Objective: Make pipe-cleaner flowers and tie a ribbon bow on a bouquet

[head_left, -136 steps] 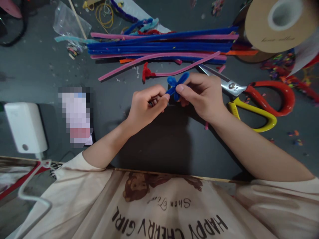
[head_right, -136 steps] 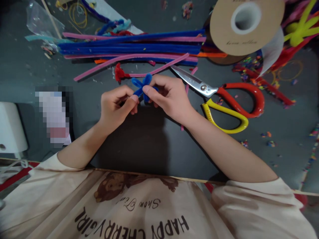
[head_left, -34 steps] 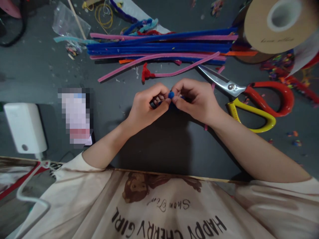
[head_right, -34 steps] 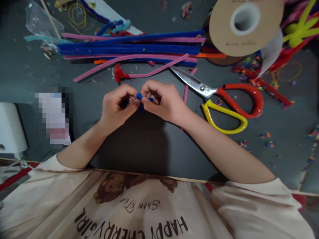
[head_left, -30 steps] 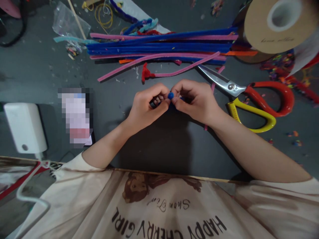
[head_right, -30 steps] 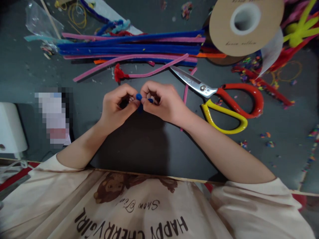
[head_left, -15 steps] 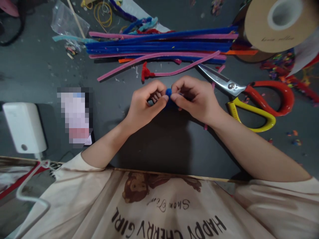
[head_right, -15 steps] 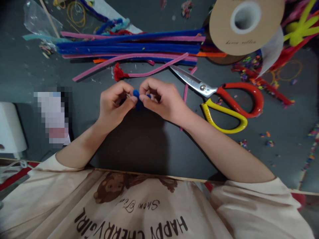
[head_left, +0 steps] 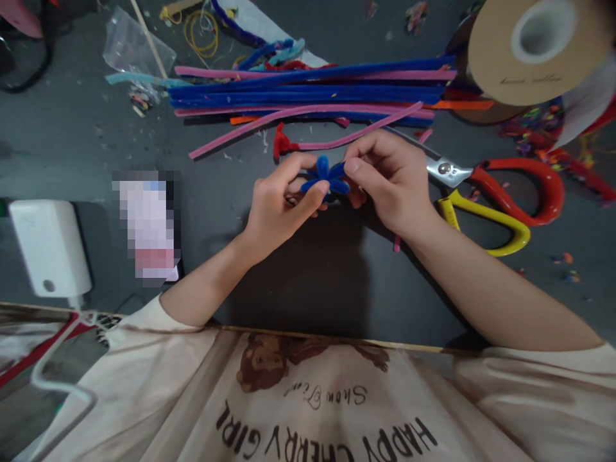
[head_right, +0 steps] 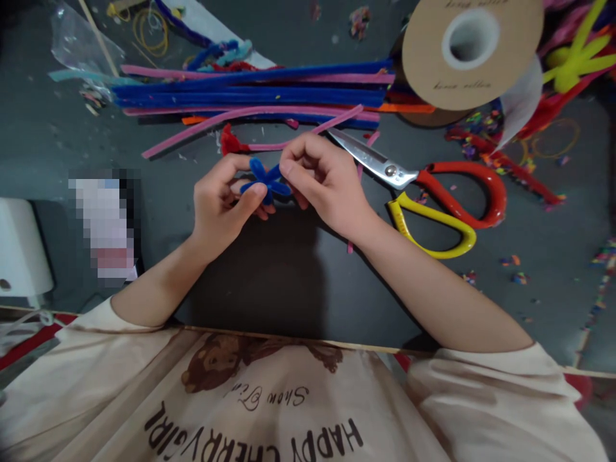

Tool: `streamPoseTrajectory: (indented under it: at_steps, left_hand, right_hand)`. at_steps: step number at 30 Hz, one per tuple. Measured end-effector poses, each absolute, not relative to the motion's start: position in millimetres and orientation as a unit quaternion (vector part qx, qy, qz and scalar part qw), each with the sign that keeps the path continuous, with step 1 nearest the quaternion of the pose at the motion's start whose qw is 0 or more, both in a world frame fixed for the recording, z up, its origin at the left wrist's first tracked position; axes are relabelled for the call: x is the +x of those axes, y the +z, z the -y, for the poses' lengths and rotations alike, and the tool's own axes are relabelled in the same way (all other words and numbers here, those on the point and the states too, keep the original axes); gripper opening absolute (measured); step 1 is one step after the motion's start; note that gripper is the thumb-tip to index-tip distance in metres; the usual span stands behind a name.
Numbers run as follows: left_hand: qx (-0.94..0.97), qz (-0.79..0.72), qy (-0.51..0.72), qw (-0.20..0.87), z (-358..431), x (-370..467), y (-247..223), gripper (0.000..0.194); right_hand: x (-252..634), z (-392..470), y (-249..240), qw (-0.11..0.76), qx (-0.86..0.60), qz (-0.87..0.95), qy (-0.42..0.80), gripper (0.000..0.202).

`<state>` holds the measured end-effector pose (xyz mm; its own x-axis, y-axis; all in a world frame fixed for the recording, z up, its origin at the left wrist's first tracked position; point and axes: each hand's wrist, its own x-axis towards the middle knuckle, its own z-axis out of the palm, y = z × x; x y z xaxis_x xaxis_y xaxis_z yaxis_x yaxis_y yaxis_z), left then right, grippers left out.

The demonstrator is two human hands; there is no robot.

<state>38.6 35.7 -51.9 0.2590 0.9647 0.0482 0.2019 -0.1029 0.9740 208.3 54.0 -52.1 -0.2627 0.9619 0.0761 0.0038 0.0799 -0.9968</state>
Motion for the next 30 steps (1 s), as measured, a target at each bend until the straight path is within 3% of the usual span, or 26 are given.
streamPoseTrajectory:
  at_steps: [10,20,30]
  left_hand:
    - [0.612,-0.48,0.45,0.438,-39.6,38.8,-48.7,0.023]
    - [0.622,-0.474,0.446,0.436,-39.3,40.1,-48.3,0.019]
    - [0.637,-0.477,0.434,0.422,-40.3,37.8,-49.3,0.017]
  right_hand:
    - [208.4,-53.1,-49.9,0.391,-0.397,0.611,0.561,0.019]
    - [208.1,-54.6,-49.1,0.379,-0.419,0.604,0.562,0.029]
    - [210.8,-53.0,-49.4,0.346,-0.399,0.655,0.541,0.018]
